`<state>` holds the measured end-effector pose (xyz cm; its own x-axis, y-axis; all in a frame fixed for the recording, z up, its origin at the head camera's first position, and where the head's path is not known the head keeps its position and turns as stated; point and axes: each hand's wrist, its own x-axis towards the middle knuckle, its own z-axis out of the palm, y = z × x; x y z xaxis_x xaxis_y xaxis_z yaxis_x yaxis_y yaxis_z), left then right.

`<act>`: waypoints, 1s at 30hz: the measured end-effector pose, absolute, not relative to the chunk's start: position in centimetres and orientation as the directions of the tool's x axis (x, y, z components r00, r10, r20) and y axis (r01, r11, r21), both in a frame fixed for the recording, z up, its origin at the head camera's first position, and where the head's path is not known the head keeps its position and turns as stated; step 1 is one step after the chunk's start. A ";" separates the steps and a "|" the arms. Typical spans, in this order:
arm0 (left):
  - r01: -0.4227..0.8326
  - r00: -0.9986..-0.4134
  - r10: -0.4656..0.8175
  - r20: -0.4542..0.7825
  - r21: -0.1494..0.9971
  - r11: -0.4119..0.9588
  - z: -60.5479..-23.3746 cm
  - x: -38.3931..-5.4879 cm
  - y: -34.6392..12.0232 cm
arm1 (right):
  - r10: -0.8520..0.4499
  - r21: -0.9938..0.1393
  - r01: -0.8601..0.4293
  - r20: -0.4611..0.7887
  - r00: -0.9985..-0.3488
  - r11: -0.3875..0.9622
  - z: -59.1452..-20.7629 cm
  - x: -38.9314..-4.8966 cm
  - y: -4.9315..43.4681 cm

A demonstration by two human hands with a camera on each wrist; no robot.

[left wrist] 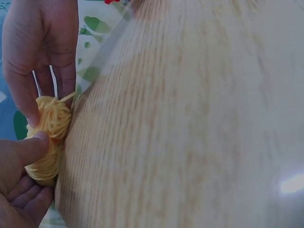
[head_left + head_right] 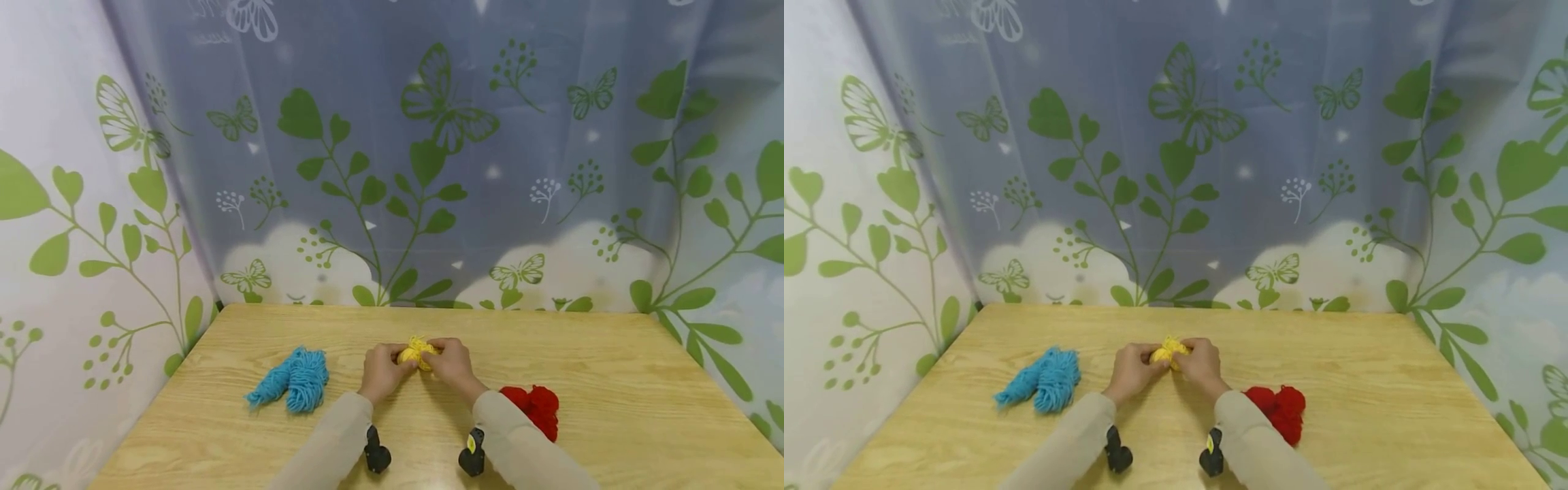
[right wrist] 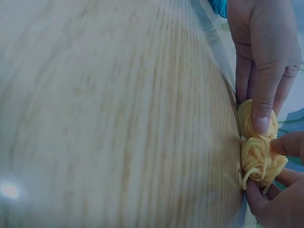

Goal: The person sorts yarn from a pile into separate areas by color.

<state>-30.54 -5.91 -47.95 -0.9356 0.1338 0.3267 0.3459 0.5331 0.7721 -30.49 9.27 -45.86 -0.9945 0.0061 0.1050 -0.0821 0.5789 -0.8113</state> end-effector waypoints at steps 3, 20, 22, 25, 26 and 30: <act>0.346 -0.936 0.137 0.324 0.773 0.532 -48.0 -30.5 -5.9 | 0.008 -0.815 -0.073 0.095 -0.995 0.575 -45.9 -30.4 9.2; 0.319 -0.947 0.167 0.274 0.744 0.587 -47.3 -30.5 -6.1 | -0.062 -0.804 -0.100 0.078 -0.995 0.586 -44.6 -30.0 9.6; 0.314 -0.949 0.183 0.256 0.731 0.606 -47.0 -30.5 -6.4 | -0.068 -0.799 -0.101 0.075 -0.995 0.593 -44.2 -29.9 9.9; 0.306 -0.952 0.211 0.222 0.726 0.616 -46.2 -30.3 -7.2 | -0.073 -0.789 -0.111 0.084 -0.994 0.604 -43.3 -29.9 10.5; 0.310 -0.950 0.222 0.217 0.723 0.617 -45.8 -30.2 -7.5 | -0.078 -0.788 -0.118 0.088 -0.993 0.605 -42.9 -30.0 10.9; 0.339 -0.940 0.255 0.226 0.697 0.632 -43.5 -29.8 -9.5 | -0.119 -0.750 -0.168 0.120 -0.986 0.640 -40.7 -30.2 12.9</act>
<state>-29.85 -9.51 -43.46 -0.9401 0.2549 0.2264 0.3392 0.6323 0.6966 -30.19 12.89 -40.70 -0.9857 -0.1188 0.1199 -0.1683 0.6397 -0.7500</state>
